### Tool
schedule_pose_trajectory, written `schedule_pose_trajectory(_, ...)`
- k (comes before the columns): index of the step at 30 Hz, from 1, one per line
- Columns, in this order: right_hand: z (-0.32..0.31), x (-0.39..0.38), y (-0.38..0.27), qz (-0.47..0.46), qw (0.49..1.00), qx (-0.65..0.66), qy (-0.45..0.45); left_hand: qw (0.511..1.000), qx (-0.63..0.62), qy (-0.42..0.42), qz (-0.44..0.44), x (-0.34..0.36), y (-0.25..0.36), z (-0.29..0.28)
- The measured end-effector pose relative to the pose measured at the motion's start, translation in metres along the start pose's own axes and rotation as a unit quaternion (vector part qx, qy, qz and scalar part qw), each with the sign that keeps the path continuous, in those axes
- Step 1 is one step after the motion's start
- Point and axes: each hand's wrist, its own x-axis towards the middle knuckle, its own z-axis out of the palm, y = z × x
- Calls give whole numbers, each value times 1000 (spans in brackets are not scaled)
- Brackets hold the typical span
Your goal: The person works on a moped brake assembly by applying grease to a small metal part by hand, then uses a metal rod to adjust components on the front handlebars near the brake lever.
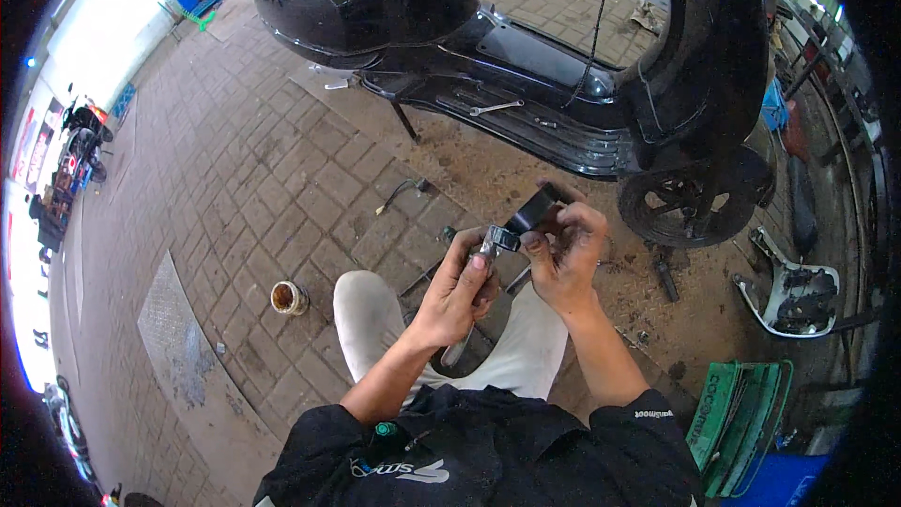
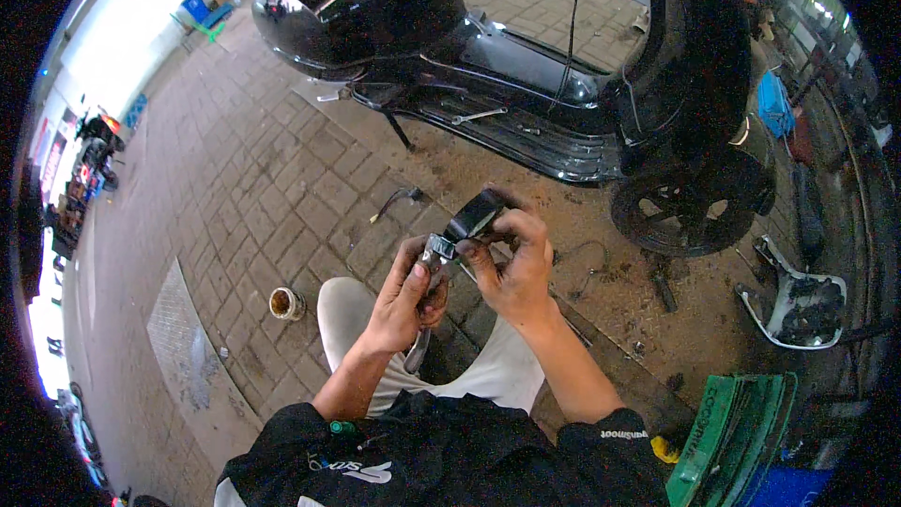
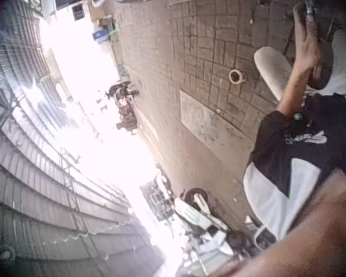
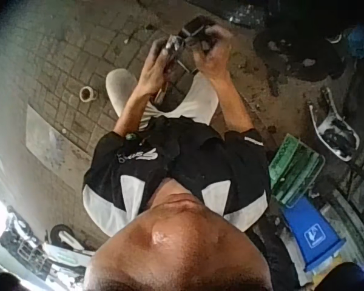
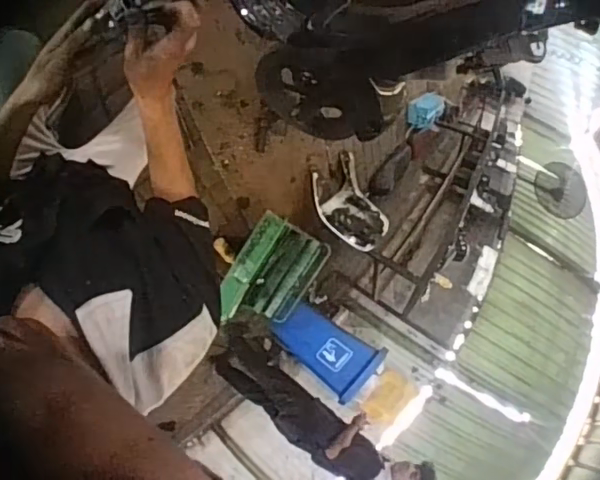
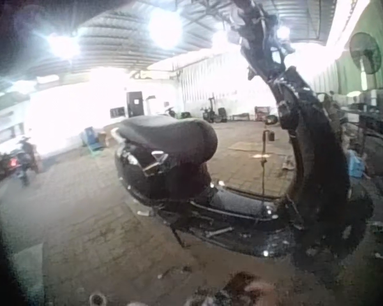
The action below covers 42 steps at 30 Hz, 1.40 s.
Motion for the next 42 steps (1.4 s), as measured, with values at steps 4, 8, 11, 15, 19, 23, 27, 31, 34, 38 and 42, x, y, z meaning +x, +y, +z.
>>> schedule_pose_trajectory(4, 0, 12, -14, -45, 994, -95, -44, 999, -22, 4, -27, -3, 6, 3)
schedule_pose_trajectory(8, -10, 29, -29, -108, 951, -223, -183, 998, -36, 45, -40, -5, 8, 1)
schedule_pose_trajectory(11, -10, 33, -34, -71, 930, -269, -241, 993, -43, 92, -58, -7, 12, 6)
schedule_pose_trajectory(15, 0, 35, -37, -71, 958, -125, -249, 991, -20, 120, -60, -11, 8, 0)
schedule_pose_trajectory(19, 3, 22, -22, -129, 966, -62, -214, 985, -116, 81, -101, -11, 15, -2)
schedule_pose_trajectory(23, 3, 27, -33, -198, 946, -131, -221, 968, -165, 106, -155, -13, 18, -3)
schedule_pose_trajectory(27, 2, 33, -44, -211, 908, -252, -261, 975, -178, 64, -119, -14, 9, -11)
schedule_pose_trajectory(31, -1, 37, -42, -212, 901, -279, -256, 974, -185, 84, -105, -14, 12, -9)
schedule_pose_trajectory(34, -1, 32, -41, -223, 901, -278, -247, 978, -164, 114, -54, -13, 14, -2)
schedule_pose_trajectory(38, -3, 15, -44, -213, 902, -281, -251, 969, -162, 184, -20, -10, 20, -3)
schedule_pose_trajectory(42, -9, 5, -45, -64, 935, -185, -296, 964, -135, 219, -61, -7, 24, -2)
